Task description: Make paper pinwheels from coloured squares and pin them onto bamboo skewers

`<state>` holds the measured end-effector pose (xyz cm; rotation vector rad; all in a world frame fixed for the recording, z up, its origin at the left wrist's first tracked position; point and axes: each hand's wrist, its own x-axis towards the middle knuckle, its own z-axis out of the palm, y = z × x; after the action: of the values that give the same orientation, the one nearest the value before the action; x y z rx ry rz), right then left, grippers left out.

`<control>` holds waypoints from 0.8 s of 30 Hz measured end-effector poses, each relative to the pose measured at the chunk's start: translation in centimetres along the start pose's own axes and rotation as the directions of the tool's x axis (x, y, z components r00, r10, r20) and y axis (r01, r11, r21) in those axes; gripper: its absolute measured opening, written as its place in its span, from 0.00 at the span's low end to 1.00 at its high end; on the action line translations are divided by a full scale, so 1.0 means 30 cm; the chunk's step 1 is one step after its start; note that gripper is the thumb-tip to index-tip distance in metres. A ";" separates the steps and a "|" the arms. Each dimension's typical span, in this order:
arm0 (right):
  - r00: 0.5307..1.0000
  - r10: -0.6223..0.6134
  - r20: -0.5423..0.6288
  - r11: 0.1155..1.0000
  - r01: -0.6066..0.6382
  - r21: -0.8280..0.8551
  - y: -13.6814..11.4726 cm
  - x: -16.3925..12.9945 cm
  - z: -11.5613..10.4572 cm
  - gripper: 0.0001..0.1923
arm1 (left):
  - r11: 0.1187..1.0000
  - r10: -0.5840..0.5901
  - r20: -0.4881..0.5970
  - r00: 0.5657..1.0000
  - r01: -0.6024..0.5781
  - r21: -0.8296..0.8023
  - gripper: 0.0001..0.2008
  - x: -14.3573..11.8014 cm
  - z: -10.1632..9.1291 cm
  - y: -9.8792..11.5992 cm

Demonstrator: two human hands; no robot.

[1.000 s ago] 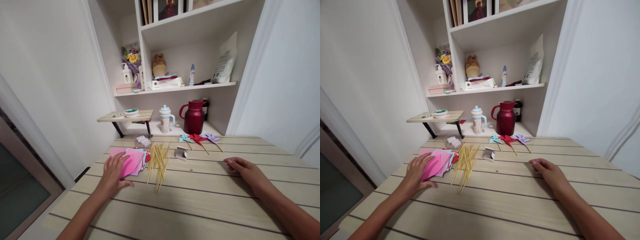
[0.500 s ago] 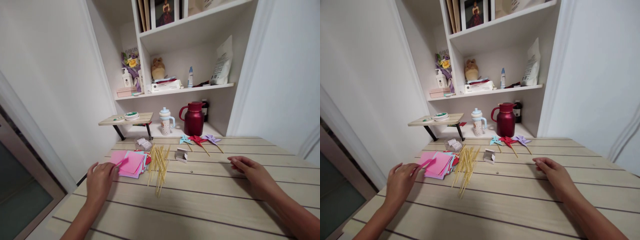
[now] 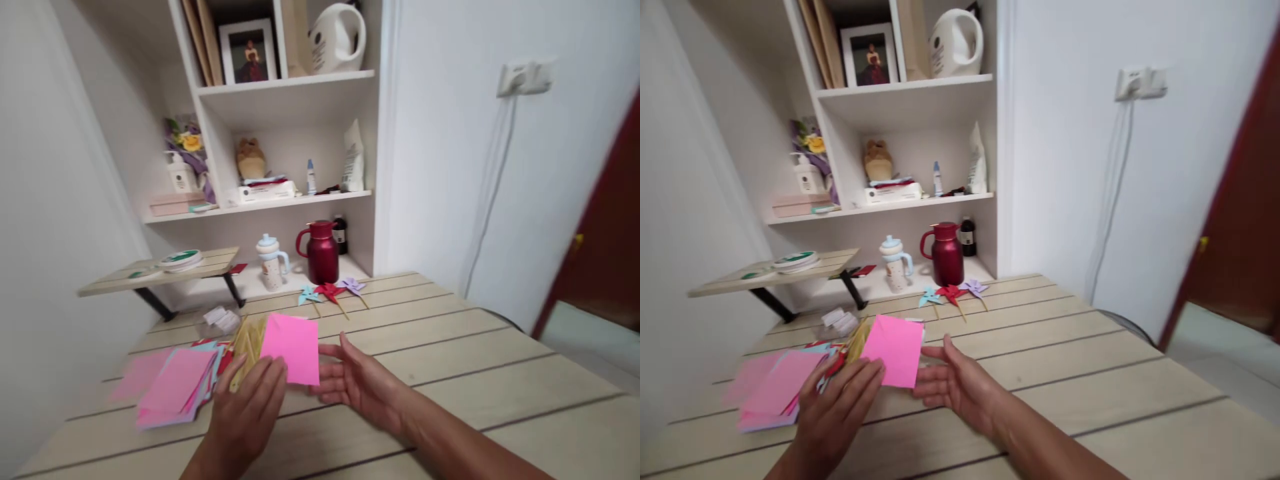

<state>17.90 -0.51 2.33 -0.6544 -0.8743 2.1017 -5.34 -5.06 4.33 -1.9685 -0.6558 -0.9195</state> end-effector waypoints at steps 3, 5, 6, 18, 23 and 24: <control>0.986 -0.134 -0.103 0.991 0.133 -0.019 -0.038 -0.010 -0.040 0.26 | 0.999 0.000 -0.038 0.999 -0.002 -0.043 0.16 0.012 0.095 0.047; 0.959 -0.205 -0.198 0.978 0.194 -0.078 -0.055 -0.016 -0.054 0.26 | 0.998 0.005 -0.054 0.999 -0.008 -0.055 0.15 0.016 0.142 0.062; 0.949 -0.215 -0.232 0.975 0.196 -0.100 -0.058 -0.017 -0.056 0.27 | 0.998 0.022 -0.053 0.998 -0.025 -0.057 0.15 0.019 0.159 0.070; 0.871 -0.402 -0.282 0.907 0.335 -0.255 -0.054 -0.017 -0.058 0.38 | 0.949 -0.178 0.065 0.982 0.189 -0.254 0.19 -0.013 0.188 0.096; 0.837 -0.489 -0.246 0.852 0.399 -0.338 -0.073 -0.023 -0.069 0.35 | 0.323 -0.832 0.244 0.498 0.793 -0.517 0.18 -0.040 0.242 0.101; 0.833 -0.498 -0.240 0.845 0.405 -0.348 -0.073 -0.024 -0.069 0.35 | 0.170 -0.861 0.322 0.393 0.820 -0.546 0.19 -0.034 0.248 0.104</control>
<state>20.70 0.73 2.79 -0.8166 -1.0335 1.4019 -1.05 -0.37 -0.74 -2.0223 -1.7093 -2.1518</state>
